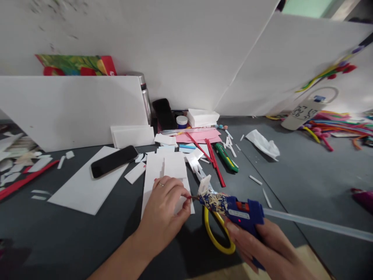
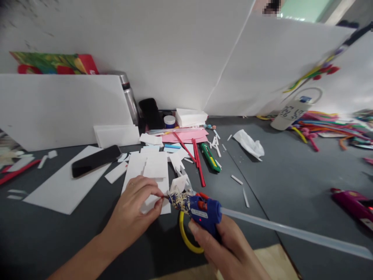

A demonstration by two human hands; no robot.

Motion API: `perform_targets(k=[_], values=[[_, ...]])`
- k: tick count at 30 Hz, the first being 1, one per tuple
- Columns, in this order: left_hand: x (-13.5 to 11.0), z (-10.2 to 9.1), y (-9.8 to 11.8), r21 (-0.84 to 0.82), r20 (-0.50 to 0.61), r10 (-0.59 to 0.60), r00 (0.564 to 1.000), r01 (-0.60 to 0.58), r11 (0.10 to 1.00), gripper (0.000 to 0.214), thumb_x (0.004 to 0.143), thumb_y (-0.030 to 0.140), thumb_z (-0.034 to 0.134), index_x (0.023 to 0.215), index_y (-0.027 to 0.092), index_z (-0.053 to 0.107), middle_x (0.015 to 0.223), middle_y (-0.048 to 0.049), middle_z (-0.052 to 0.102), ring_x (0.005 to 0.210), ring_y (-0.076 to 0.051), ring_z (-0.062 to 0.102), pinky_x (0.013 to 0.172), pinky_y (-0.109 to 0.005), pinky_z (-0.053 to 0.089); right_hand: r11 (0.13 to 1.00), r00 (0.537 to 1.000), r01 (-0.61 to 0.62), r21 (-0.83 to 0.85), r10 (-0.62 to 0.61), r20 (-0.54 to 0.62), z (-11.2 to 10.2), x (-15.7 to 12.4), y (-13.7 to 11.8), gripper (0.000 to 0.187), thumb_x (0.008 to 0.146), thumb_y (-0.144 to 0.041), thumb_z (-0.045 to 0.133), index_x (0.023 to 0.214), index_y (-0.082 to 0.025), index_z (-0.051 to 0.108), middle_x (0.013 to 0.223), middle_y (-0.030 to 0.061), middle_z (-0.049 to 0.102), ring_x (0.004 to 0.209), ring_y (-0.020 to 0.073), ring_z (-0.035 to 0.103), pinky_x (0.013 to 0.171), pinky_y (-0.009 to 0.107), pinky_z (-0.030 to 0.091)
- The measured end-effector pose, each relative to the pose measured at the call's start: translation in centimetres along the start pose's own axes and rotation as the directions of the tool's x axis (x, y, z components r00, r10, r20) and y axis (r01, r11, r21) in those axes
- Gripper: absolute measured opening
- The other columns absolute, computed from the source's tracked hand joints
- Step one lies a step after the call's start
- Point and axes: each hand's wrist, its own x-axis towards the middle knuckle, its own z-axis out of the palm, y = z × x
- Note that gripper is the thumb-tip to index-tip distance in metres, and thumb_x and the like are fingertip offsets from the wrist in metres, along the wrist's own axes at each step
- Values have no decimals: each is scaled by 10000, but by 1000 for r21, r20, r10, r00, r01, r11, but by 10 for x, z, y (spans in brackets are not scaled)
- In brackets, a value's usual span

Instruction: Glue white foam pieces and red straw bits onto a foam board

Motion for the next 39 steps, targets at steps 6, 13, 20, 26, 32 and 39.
perform_targets(k=[6,13,20,26,32,39], values=[[0,0,-1,1,11,4,1000,-4,1000,173,817,66,621,899,211,574,925,-33,609,914,-230,537,881,-449,394,1000,1000,-4,-1,5,27,-1,0,7,417,767,-563,694,563,-219,579,565,-7,510,546,144,450,489,207,438],[-1,0,-1,-6,18,-1,1000,1,1000,181,814,66,612,900,220,575,927,-34,610,921,-234,541,880,-446,396,998,998,44,-43,-42,40,-4,1,2,419,760,-534,710,524,-219,567,551,-6,527,549,148,480,520,212,462],[0,0,0,-23,5,-8,1000,8,1000,195,796,49,615,889,218,583,906,-27,612,904,-228,544,873,-438,399,997,997,60,-48,-58,41,-3,4,1,418,782,-540,687,548,-211,581,529,-8,539,518,140,478,467,214,422],[2,0,2,-50,-16,-47,999,46,998,162,813,63,604,864,217,590,885,-29,615,892,-226,557,870,-435,407,999,995,37,31,-39,97,-2,4,-10,449,780,-586,665,564,-197,608,530,-11,515,510,135,471,481,231,430],[3,0,4,-96,-66,-62,996,55,994,160,820,56,593,831,215,573,850,-21,607,860,-209,570,849,-411,430,862,988,-141,487,91,125,-8,5,-17,392,796,-551,688,768,-162,719,477,-5,525,405,108,463,382,200,376],[1,1,3,-96,-55,-53,997,48,994,173,837,44,576,850,216,571,850,-20,602,855,-207,568,878,-432,420,530,968,-245,812,187,170,-46,25,1,287,846,-442,667,797,-160,691,488,-67,384,350,20,266,304,101,276]])
